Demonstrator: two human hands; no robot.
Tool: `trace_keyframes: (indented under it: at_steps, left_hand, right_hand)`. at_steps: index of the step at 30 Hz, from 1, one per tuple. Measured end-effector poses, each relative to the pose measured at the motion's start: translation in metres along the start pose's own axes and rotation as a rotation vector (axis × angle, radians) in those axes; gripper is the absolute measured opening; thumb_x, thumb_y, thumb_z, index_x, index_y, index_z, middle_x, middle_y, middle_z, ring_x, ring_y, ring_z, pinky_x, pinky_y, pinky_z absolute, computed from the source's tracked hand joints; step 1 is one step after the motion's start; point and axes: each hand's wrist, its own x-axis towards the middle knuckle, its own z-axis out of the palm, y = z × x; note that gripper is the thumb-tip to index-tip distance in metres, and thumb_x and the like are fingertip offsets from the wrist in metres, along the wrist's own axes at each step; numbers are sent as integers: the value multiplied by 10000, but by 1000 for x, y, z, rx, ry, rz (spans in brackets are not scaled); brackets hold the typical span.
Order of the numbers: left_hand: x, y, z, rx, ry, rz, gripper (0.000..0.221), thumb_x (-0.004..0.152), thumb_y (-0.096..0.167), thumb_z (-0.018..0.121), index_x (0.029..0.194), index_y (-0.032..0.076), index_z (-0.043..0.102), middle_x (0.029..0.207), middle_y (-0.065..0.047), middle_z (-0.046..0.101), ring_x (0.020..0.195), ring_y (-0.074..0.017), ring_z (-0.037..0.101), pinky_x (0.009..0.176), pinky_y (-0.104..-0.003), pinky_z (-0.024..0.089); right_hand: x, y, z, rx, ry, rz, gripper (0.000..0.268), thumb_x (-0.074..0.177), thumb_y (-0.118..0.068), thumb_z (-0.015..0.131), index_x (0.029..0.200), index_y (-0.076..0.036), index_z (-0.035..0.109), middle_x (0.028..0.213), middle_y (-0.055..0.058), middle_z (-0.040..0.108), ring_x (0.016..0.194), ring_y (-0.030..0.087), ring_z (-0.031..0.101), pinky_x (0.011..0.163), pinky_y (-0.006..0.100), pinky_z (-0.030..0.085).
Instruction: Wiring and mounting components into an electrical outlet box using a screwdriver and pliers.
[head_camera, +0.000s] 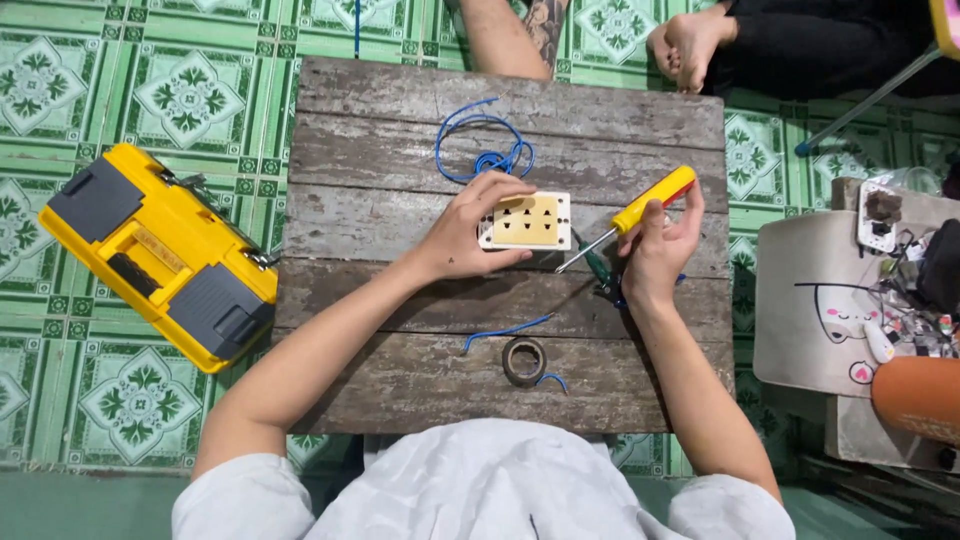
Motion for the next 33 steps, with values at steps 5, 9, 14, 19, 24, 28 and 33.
trace_keyframes:
  at_steps: [5, 9, 14, 19, 24, 28, 33]
  left_hand:
    - [-4, -15, 5, -3, 68, -2, 764, 698, 279, 973, 1360, 136, 619, 1211, -86, 672, 1116, -340, 665, 981, -475, 513]
    - [-3, -8, 5, 19, 86, 20, 739, 702, 292, 970, 1346, 157, 633, 1176, -56, 697, 1066, -300, 676, 956, -437, 522]
    - [-3, -1, 5, 78, 75, 122, 659, 739, 229, 934, 1321, 136, 639, 1193, -87, 680, 1043, -317, 667, 921, -442, 534]
    - [-5, 2, 7, 315, -20, 232, 666, 738, 234, 885, 1306, 105, 562, 1301, -38, 621, 1139, -228, 615, 1043, -390, 547]
    - [-8, -2, 12, 391, -48, 298, 677, 798, 283, 888, 1363, 128, 550, 1323, -61, 609, 1146, -240, 620, 1022, -407, 563]
    - [-5, -4, 13, 379, -60, 296, 665, 797, 260, 895, 1354, 129, 555, 1324, -67, 611, 1139, -249, 624, 1008, -410, 571]
    - [-4, -17, 16, 349, -22, 363, 674, 793, 290, 873, 1388, 135, 597, 1246, -149, 642, 1058, -318, 650, 867, -432, 572]
  right_hand:
    - [-2, -1, -1, 41, -36, 45, 829, 1019, -341, 772, 1625, -162, 237, 788, 157, 673, 475, 174, 610, 476, 213, 489]
    - [-7, -12, -2, 40, -99, 19, 851, 1004, -306, 791, 1637, -207, 231, 909, 226, 710, 540, 215, 655, 527, 231, 524]
    - [-15, -29, 5, 37, -5, -127, 822, 1038, -234, 769, 1643, -257, 214, 1025, 233, 723, 830, 301, 780, 590, 302, 616]
    - [-28, -55, 5, -281, -35, -353, 750, 1175, -107, 605, 1681, -227, 65, 1396, 250, 576, 1003, 345, 761, 819, 385, 685]
    - [-37, -68, 10, -344, -66, -717, 857, 1078, -66, 602, 1667, -394, 73, 1582, 105, 321, 940, 403, 674, 888, 539, 705]
    - [-33, -51, -3, -436, -123, -795, 937, 1044, -41, 663, 1631, -435, 48, 1139, 181, 675, 963, 287, 719, 904, 376, 577]
    - [-18, -30, -1, -475, -19, -1151, 1210, 841, 5, 893, 1639, -150, -3, 999, 202, 616, 755, 319, 692, 796, 475, 633]
